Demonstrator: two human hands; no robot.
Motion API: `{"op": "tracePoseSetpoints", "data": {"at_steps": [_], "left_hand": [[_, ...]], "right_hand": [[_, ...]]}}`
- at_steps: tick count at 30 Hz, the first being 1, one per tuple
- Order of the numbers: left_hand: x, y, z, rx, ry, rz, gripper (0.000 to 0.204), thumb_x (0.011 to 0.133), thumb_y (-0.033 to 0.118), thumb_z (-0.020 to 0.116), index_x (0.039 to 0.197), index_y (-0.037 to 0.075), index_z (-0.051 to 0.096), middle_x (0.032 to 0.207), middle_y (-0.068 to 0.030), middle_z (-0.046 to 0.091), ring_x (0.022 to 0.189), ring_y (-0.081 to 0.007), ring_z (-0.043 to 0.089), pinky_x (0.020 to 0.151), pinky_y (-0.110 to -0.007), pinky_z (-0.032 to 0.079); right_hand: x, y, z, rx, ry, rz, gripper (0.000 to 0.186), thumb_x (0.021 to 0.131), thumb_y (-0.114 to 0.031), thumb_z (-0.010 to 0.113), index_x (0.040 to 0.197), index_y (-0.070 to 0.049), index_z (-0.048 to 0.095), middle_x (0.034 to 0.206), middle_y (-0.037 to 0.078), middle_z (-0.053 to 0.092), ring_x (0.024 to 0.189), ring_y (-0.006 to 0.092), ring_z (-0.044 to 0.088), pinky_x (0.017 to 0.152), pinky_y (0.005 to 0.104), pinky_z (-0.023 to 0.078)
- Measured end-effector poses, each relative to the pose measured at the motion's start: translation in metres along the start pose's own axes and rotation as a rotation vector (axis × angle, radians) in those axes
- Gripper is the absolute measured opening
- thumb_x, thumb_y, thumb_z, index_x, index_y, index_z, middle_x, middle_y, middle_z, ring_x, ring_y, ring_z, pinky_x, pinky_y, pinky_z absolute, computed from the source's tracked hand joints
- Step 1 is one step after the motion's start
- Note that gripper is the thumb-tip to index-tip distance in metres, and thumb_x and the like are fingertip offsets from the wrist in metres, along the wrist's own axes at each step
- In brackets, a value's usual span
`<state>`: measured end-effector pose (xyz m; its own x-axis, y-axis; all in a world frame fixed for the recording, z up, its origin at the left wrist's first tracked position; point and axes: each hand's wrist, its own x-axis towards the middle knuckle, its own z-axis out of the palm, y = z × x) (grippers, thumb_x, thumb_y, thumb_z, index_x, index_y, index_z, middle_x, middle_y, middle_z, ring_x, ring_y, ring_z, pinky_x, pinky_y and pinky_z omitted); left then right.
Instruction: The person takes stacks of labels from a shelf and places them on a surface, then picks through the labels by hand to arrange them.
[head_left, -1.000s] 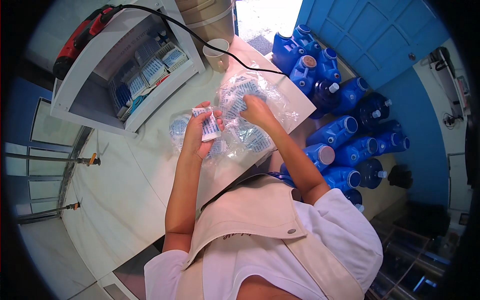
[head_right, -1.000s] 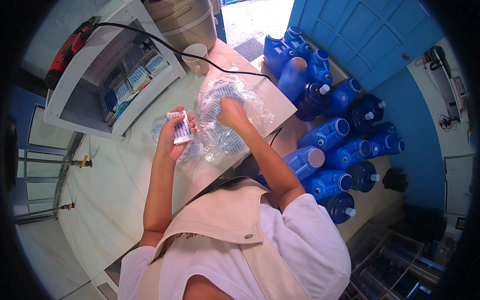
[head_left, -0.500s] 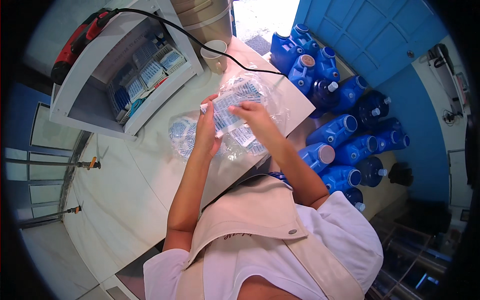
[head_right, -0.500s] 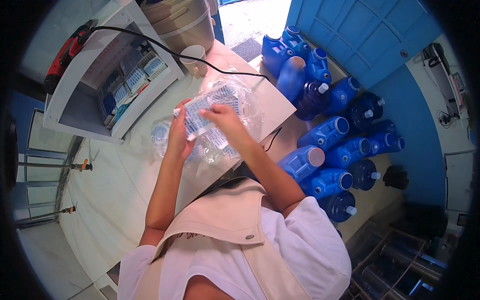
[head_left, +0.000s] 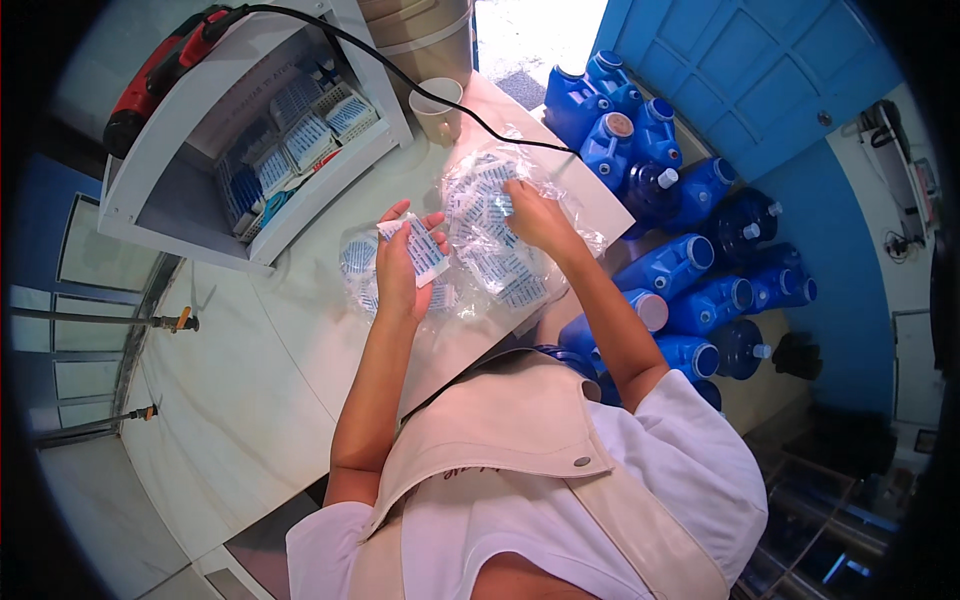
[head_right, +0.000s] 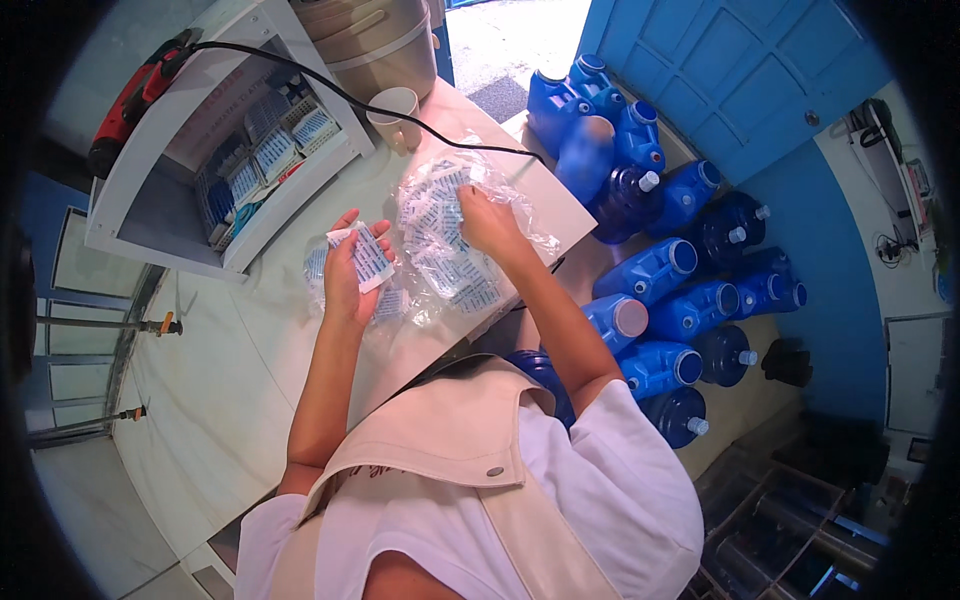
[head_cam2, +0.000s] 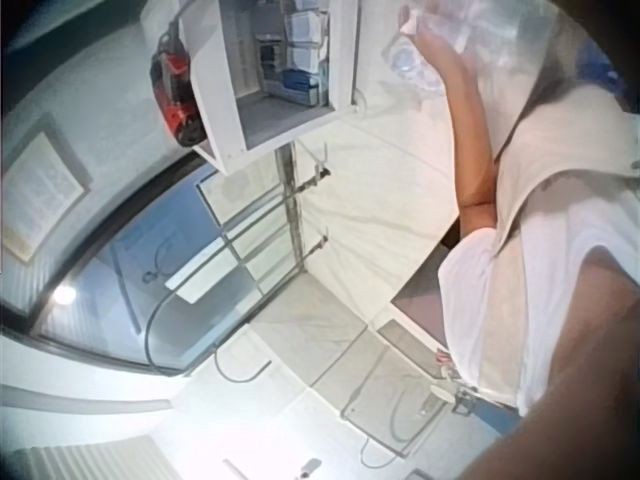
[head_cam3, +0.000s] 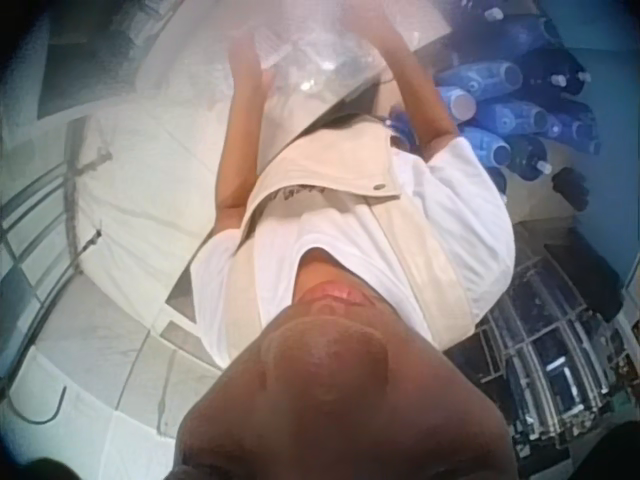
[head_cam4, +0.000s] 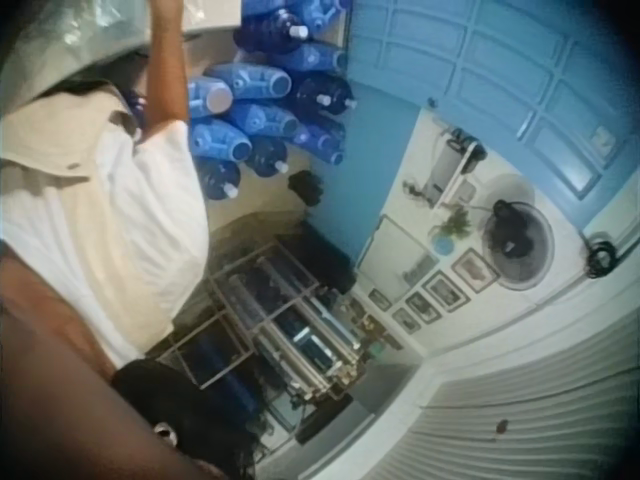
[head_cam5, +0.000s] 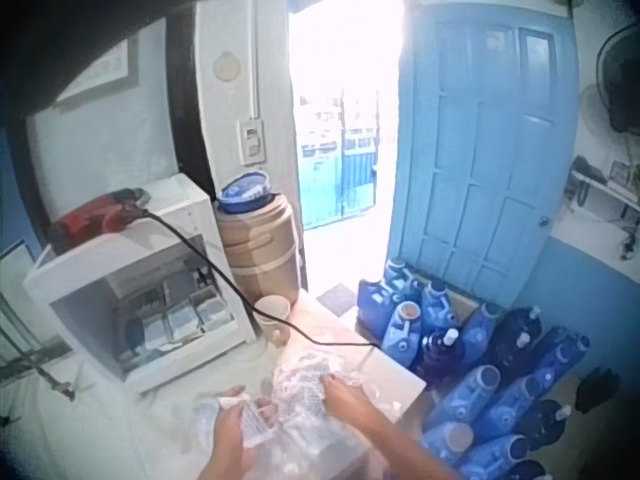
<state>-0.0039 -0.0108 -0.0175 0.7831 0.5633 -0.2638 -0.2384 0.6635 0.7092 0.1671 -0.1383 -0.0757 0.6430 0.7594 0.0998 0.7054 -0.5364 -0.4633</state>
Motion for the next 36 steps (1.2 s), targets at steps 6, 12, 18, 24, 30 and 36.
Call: {"op": "tracePoseSetpoints", "data": {"at_steps": [6,12,18,24,30,36], "left_hand": [[0.005,-0.001,0.002,0.031,0.041,-0.039,0.042,0.085,-0.002,0.041,0.125,0.010,0.037,0.098,-0.0207,0.059,0.072,-0.0182,0.056,0.063,-0.032,0.051],[0.008,-0.003,0.008,0.071,0.014,-0.053,0.036,0.090,0.004,0.043,0.125,0.010,0.038,0.095,-0.0171,0.061,0.077,-0.0190,0.060,0.068,-0.032,0.053],[0.010,-0.007,0.019,0.029,-0.109,-0.052,0.033,0.095,0.021,0.044,0.126,0.010,0.038,0.105,-0.0130,0.058,0.091,-0.0221,0.059,0.079,-0.035,0.051],[-0.007,-0.012,0.012,0.029,0.069,-0.032,0.030,0.095,0.017,0.039,0.125,0.011,0.038,0.112,-0.0168,0.054,0.101,-0.0274,0.056,0.090,-0.040,0.047],[-0.013,0.000,0.001,-0.084,0.111,-0.016,0.033,0.090,0.004,0.034,0.122,0.010,0.038,0.107,-0.0223,0.054,0.099,-0.0300,0.057,0.092,-0.045,0.047],[-0.003,-0.006,-0.011,-0.054,0.027,-0.065,0.039,0.085,0.001,0.040,0.123,0.008,0.038,0.092,-0.0169,0.058,0.069,-0.0194,0.055,0.063,-0.033,0.050]], "right_hand": [[0.007,0.008,-0.016,0.261,-0.014,0.135,0.030,0.072,-0.018,0.066,0.094,0.001,0.059,0.085,0.020,0.062,0.083,0.0338,0.061,0.072,0.0405,0.046],[-0.005,-0.008,-0.052,1.214,-0.173,0.316,0.021,0.075,-0.021,0.070,0.085,-0.003,0.067,0.079,0.007,0.066,0.071,0.0132,0.060,0.064,0.0271,0.043],[-0.017,-0.046,-0.030,1.445,-0.268,0.345,0.027,0.078,-0.017,0.069,0.097,0.000,0.064,0.094,0.007,0.062,0.080,0.0120,0.057,0.073,0.0268,0.043],[-0.039,-0.100,0.013,0.363,0.305,-0.059,0.035,0.073,-0.024,0.072,0.098,-0.003,0.061,0.100,0.007,0.045,0.084,0.0146,0.046,0.072,0.0268,0.041],[-0.010,-0.026,-0.008,0.676,-0.077,0.172,0.027,0.072,-0.008,0.064,0.098,-0.001,0.057,0.097,0.016,0.059,0.093,0.0312,0.055,0.080,0.0375,0.043],[0.003,-0.010,-0.005,0.109,-0.099,0.005,0.028,0.070,-0.005,0.064,0.098,-0.005,0.063,0.100,0.016,0.059,0.097,0.0324,0.055,0.086,0.0383,0.043]]}}
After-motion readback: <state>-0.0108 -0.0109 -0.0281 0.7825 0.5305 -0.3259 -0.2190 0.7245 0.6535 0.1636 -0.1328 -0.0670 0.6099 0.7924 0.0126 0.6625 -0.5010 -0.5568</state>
